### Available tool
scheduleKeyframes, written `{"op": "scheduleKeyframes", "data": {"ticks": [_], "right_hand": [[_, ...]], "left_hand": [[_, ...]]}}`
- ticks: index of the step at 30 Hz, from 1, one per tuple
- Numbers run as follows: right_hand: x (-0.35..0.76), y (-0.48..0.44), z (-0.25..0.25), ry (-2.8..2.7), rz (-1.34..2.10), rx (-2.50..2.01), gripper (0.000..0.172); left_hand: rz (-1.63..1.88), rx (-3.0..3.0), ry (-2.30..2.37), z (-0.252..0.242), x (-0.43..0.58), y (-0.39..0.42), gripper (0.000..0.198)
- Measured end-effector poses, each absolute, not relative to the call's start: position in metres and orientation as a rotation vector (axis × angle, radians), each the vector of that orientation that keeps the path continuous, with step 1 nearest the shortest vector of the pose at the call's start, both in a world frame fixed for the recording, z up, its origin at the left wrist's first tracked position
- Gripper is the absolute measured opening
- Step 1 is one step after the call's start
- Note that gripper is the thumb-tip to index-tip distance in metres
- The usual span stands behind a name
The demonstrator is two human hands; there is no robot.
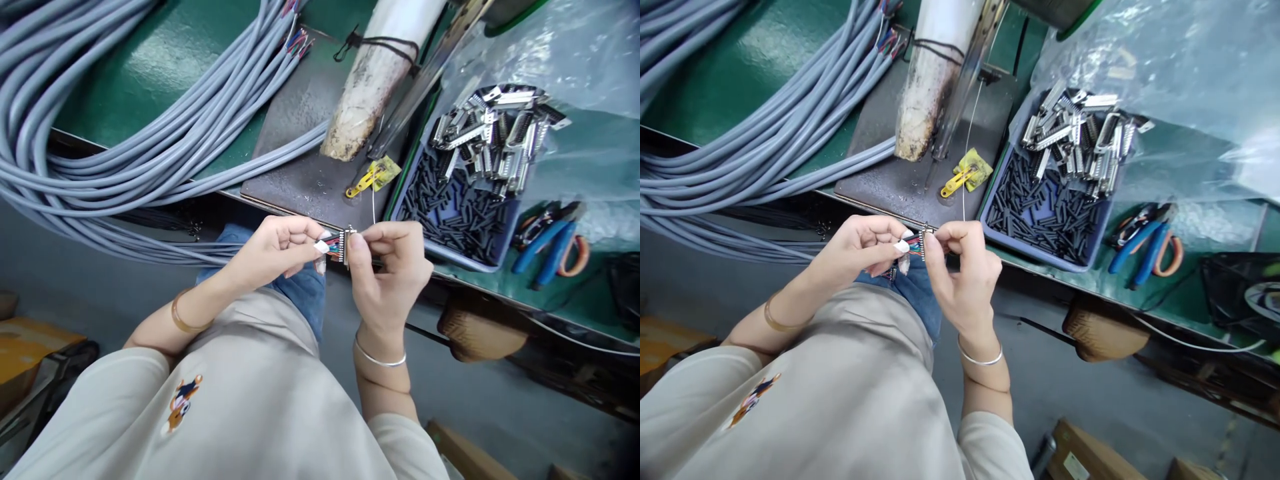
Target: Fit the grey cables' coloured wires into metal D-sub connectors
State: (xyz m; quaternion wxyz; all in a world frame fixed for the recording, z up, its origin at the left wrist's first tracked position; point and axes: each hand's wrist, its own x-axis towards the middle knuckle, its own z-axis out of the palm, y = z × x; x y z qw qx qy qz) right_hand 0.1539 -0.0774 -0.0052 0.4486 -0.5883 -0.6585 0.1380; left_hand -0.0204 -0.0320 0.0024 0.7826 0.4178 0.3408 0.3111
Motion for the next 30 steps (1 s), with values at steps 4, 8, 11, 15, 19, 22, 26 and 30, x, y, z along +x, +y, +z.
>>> {"op": "scheduleKeyframes", "data": {"ticks": [4, 8, 11, 15, 19, 22, 26, 30], "right_hand": [[0.152, -0.078, -0.003, -1.546, 0.606, -1.47, 0.012], [0.152, -0.074, 0.001, -1.442, 0.942, -1.356, 0.016], [0.15, -0.073, 0.003, -1.421, 1.016, -1.315, 0.019], [0.148, -0.077, 0.002, -1.442, 0.826, -1.389, 0.015], [0.149, -0.081, -0.001, -1.43, 0.735, -1.448, 0.012], [0.15, -0.081, -0.003, -1.476, 0.657, -1.462, 0.011], [0.147, -0.08, 0.0, -1.479, 0.374, -1.452, 0.007], [0.145, -0.081, 0.008, -1.375, 0.22, -1.345, 0.006]], "left_hand": [[0.658, 0.897, 0.699, 0.003, -0.023, -0.036, 0.039], [0.689, 0.981, 0.66, 0.004, -0.027, -0.042, 0.033], [0.726, 1.045, 0.649, 0.002, -0.03, -0.046, 0.03], [0.757, 1.097, 0.679, -0.001, -0.032, -0.049, 0.024], [0.846, 1.128, 0.852, -0.005, -0.033, -0.054, 0.027], [0.912, 1.176, 0.913, -0.007, -0.034, -0.058, 0.026], [0.923, 1.194, 0.958, -0.007, -0.033, -0.06, 0.026], [0.86, 1.125, 0.939, -0.003, -0.034, -0.055, 0.038]]}}
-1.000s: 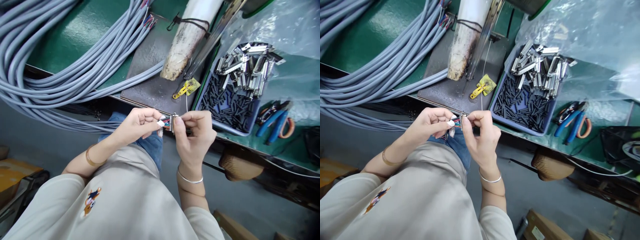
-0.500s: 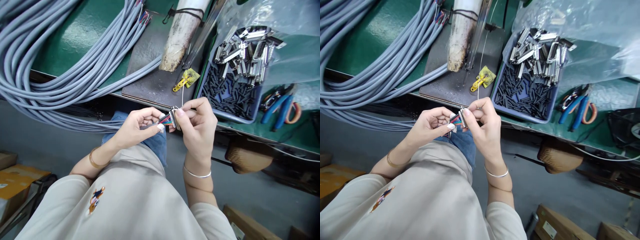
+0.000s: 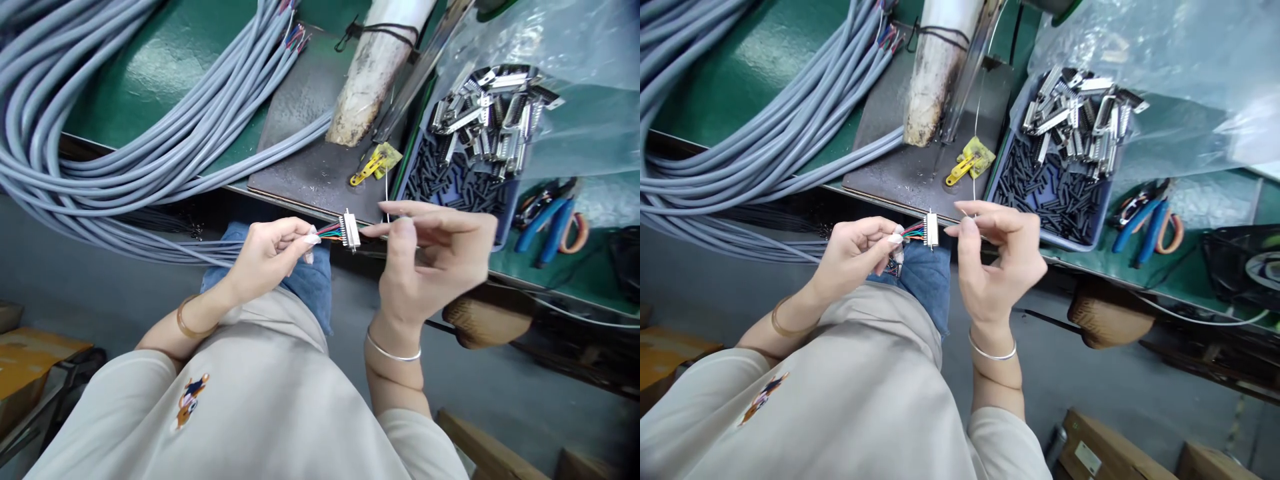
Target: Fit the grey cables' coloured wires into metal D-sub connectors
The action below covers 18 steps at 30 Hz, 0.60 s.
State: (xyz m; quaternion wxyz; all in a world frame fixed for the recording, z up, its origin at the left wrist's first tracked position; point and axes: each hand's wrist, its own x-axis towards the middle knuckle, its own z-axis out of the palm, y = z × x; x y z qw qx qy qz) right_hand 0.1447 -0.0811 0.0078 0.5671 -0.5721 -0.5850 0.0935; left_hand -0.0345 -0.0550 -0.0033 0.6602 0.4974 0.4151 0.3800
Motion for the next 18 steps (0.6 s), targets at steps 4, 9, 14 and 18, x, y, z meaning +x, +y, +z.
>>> {"op": "scheduleKeyframes", "data": {"ticks": [4, 9, 14, 18], "right_hand": [[0.148, -0.086, 0.013, -1.477, 0.186, -1.27, 0.009], [0.155, -0.089, 0.006, -1.622, 0.316, -1.254, 0.007], [0.157, -0.088, -0.003, -1.738, 0.394, -1.266, 0.012], [0.154, -0.084, -0.006, -1.595, 0.436, -1.274, 0.008]], "left_hand": [[0.802, 1.063, 0.908, 0.001, -0.037, -0.05, 0.045], [0.806, 1.065, 0.885, 0.004, -0.038, -0.048, 0.046], [0.792, 1.129, 0.883, 0.003, -0.04, -0.05, 0.041], [0.789, 1.234, 0.855, 0.002, -0.039, -0.052, 0.031]]}}
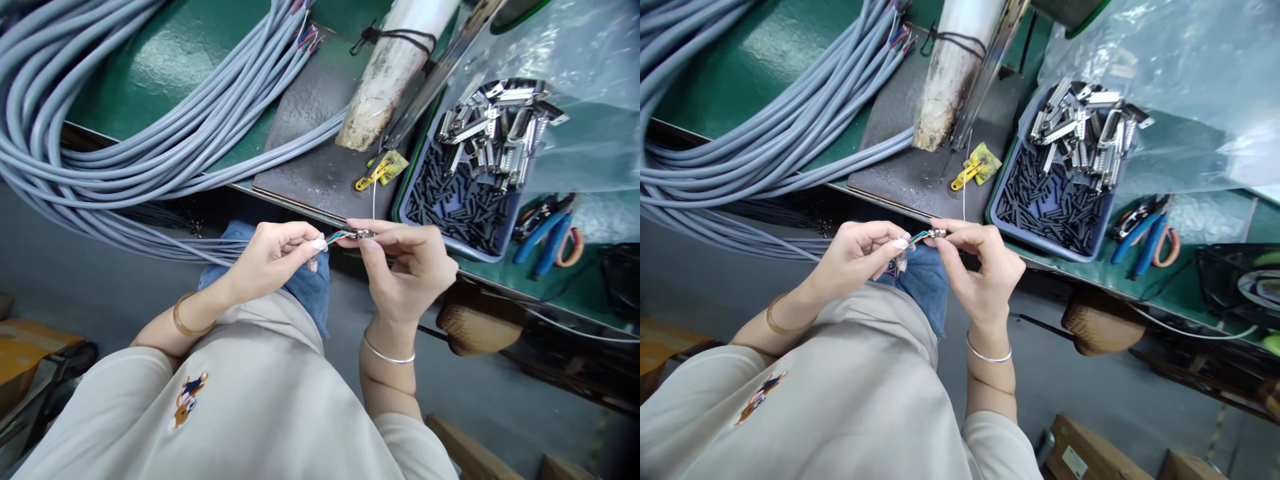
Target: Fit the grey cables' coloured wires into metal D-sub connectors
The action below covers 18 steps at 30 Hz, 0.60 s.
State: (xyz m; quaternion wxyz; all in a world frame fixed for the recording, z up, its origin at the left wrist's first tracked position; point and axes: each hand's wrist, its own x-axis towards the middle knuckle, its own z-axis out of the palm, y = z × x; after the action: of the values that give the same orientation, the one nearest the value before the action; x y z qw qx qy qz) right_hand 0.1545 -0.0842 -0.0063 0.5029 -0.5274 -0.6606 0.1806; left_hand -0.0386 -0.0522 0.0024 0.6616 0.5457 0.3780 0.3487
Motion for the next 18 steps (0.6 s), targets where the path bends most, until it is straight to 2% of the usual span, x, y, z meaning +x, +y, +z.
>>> {"op": "scheduleKeyframes", "data": {"ticks": [4, 10, 18], "right_hand": [[0.15, -0.079, -0.002, -1.502, 0.475, -1.422, 0.012], [0.15, -0.075, 0.006, -1.484, 0.716, -1.474, 0.021], [0.152, -0.08, 0.008, -1.564, 0.549, -1.484, 0.018]], "left_hand": [[0.701, 1.236, 0.83, 0.005, -0.038, -0.05, 0.026], [0.492, 1.161, 0.788, 0.009, -0.043, -0.043, 0.025], [0.5, 1.162, 0.789, 0.006, -0.043, -0.045, 0.029]]}}
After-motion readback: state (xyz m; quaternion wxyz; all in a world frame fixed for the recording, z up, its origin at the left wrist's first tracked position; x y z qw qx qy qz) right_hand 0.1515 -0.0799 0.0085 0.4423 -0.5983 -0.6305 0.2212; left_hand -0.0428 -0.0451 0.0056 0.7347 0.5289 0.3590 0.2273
